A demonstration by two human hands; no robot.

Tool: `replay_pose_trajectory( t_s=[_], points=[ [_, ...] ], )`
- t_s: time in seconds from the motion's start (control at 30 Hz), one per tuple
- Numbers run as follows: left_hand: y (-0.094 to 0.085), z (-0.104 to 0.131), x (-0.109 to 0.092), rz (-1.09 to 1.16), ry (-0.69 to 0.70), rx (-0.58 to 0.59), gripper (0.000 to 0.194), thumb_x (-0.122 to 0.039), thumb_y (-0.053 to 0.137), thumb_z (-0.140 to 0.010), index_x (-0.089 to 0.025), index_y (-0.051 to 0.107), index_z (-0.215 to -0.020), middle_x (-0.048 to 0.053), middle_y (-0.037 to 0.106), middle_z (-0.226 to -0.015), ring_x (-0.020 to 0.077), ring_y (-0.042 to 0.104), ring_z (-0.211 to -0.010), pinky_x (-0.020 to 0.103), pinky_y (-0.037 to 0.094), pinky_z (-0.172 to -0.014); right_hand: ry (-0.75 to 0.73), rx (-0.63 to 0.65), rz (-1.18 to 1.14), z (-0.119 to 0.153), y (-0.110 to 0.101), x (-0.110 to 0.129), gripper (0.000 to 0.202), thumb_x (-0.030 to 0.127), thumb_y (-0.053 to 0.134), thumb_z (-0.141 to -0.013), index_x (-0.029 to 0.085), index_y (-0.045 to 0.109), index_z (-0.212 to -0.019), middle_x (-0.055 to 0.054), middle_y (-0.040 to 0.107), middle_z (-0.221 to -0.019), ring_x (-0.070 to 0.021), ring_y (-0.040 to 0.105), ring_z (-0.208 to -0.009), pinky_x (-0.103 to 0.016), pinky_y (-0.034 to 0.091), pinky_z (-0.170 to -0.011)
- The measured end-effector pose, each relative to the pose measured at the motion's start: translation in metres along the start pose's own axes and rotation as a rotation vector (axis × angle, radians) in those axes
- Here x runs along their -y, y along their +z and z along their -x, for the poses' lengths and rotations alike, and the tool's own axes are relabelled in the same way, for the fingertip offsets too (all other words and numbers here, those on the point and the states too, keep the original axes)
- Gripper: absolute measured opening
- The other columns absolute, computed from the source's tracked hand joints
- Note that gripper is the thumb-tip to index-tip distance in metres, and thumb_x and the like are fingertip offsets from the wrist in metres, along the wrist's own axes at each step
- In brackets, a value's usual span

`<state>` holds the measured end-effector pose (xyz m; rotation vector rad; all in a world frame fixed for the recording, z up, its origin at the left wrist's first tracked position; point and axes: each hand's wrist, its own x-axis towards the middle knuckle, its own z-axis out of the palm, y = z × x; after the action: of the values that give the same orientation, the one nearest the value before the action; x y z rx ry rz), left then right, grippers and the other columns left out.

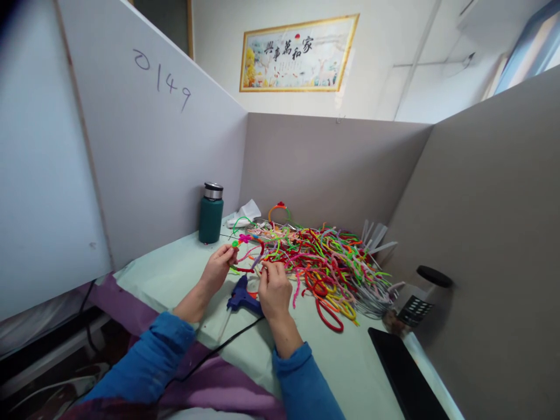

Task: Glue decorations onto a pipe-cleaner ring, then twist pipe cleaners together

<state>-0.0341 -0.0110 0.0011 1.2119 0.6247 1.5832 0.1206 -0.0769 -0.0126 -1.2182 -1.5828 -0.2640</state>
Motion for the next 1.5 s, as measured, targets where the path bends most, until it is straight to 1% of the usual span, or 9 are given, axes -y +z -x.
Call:
replay_pose_trajectory(
  t_s=[0.13, 0.3, 0.43, 0.57, 0.73, 0.87, 1.17, 1.33, 1.5],
  points=[
    [0.003, 0.005, -0.010, 0.125, -0.006, 0.053, 0.023, -0.035, 0.059, -0.071, -0.018, 0.047, -0.062, -0.004, 0.040, -0.057, 0.0081, 0.038, -0.054, 0.024, 0.039, -0.059, 0.055, -0.033, -0.027, -0.004, 0.002, -0.004, 0.024, 0.025, 0.043, -0.089, 0.017, 0.062, -0.102, -0.008, 0.060, -0.093, -0.0167, 0.057, -0.078, -0.028, 0.044, -0.071],
    [0.005, 0.006, -0.013, 0.140, -0.056, 0.026, 0.032, -0.044, 0.056, -0.075, -0.018, 0.043, -0.061, -0.004, 0.038, -0.056, 0.0075, 0.033, -0.050, 0.025, 0.035, -0.055, 0.114, -0.051, -0.051, -0.007, 0.004, -0.008, 0.033, 0.034, 0.047, -0.088, 0.016, 0.057, -0.114, -0.006, 0.059, -0.086, -0.0168, 0.056, -0.073, -0.028, 0.044, -0.066],
    [0.004, 0.004, -0.008, 0.077, -0.050, 0.063, 0.031, -0.039, 0.063, -0.071, -0.017, 0.045, -0.059, -0.005, 0.038, -0.056, 0.0072, 0.034, -0.052, 0.023, 0.031, -0.054, 0.087, -0.059, -0.082, -0.009, 0.003, -0.007, 0.028, 0.035, 0.047, -0.088, 0.018, 0.062, -0.106, -0.008, 0.057, -0.095, -0.0181, 0.056, -0.080, -0.030, 0.045, -0.071],
    [0.004, 0.004, -0.005, 0.051, -0.045, 0.081, 0.031, -0.038, 0.064, -0.071, -0.017, 0.046, -0.058, -0.005, 0.039, -0.055, 0.0072, 0.034, -0.052, 0.023, 0.031, -0.054, 0.080, -0.008, -0.306, -0.016, 0.002, -0.003, 0.028, 0.036, 0.044, -0.089, 0.018, 0.062, -0.101, -0.009, 0.059, -0.099, -0.0194, 0.055, -0.093, -0.032, 0.044, -0.081],
    [0.007, 0.007, -0.004, 0.004, -0.043, 0.131, 0.031, -0.039, 0.064, -0.071, -0.016, 0.047, -0.057, -0.005, 0.039, -0.055, 0.0074, 0.036, -0.053, 0.023, 0.031, -0.055, 0.295, 0.137, -0.570, -0.022, 0.000, 0.004, 0.037, 0.045, 0.036, -0.090, 0.018, 0.058, -0.076, -0.002, 0.058, -0.069, -0.0154, 0.053, -0.065, -0.026, 0.044, -0.060],
    [0.007, 0.007, -0.003, 0.004, -0.054, 0.144, 0.031, -0.039, 0.065, -0.068, -0.016, 0.048, -0.056, -0.004, 0.041, -0.056, 0.0078, 0.037, -0.054, 0.023, 0.031, -0.055, 0.350, 0.151, -0.622, -0.022, -0.001, 0.005, 0.035, 0.046, 0.041, -0.087, 0.019, 0.053, -0.070, 0.001, 0.053, -0.064, -0.0134, 0.049, -0.058, -0.024, 0.041, -0.053],
    [0.011, 0.007, -0.006, 0.032, -0.057, 0.117, 0.035, -0.044, 0.067, -0.068, -0.016, 0.048, -0.058, -0.005, 0.036, -0.054, 0.0075, 0.031, -0.053, 0.023, 0.028, -0.054, 0.350, 0.163, -0.618, -0.022, 0.000, 0.001, 0.037, 0.049, 0.038, -0.088, 0.019, 0.054, -0.073, 0.000, 0.056, -0.068, -0.0149, 0.050, -0.064, -0.026, 0.040, -0.059],
    [0.011, 0.004, -0.006, 0.174, -0.060, 0.063, 0.038, -0.050, 0.062, -0.072, -0.016, 0.050, -0.061, -0.004, 0.040, -0.057, 0.0079, 0.032, -0.053, 0.024, 0.030, -0.056, 0.162, 0.144, -0.309, -0.020, 0.002, -0.011, 0.033, 0.045, 0.043, -0.089, 0.019, 0.062, -0.081, -0.004, 0.061, -0.079, -0.0186, 0.052, -0.078, -0.030, 0.038, -0.072],
    [0.007, 0.003, -0.003, 0.070, -0.027, 0.114, 0.032, -0.038, 0.065, -0.072, -0.016, 0.049, -0.056, -0.004, 0.039, -0.054, 0.0082, 0.035, -0.055, 0.024, 0.030, -0.058, 0.083, 0.086, -0.223, -0.017, 0.001, -0.014, 0.027, 0.040, 0.046, -0.089, 0.019, 0.063, -0.090, -0.005, 0.062, -0.085, -0.0194, 0.052, -0.081, -0.031, 0.039, -0.075]
  ],
)
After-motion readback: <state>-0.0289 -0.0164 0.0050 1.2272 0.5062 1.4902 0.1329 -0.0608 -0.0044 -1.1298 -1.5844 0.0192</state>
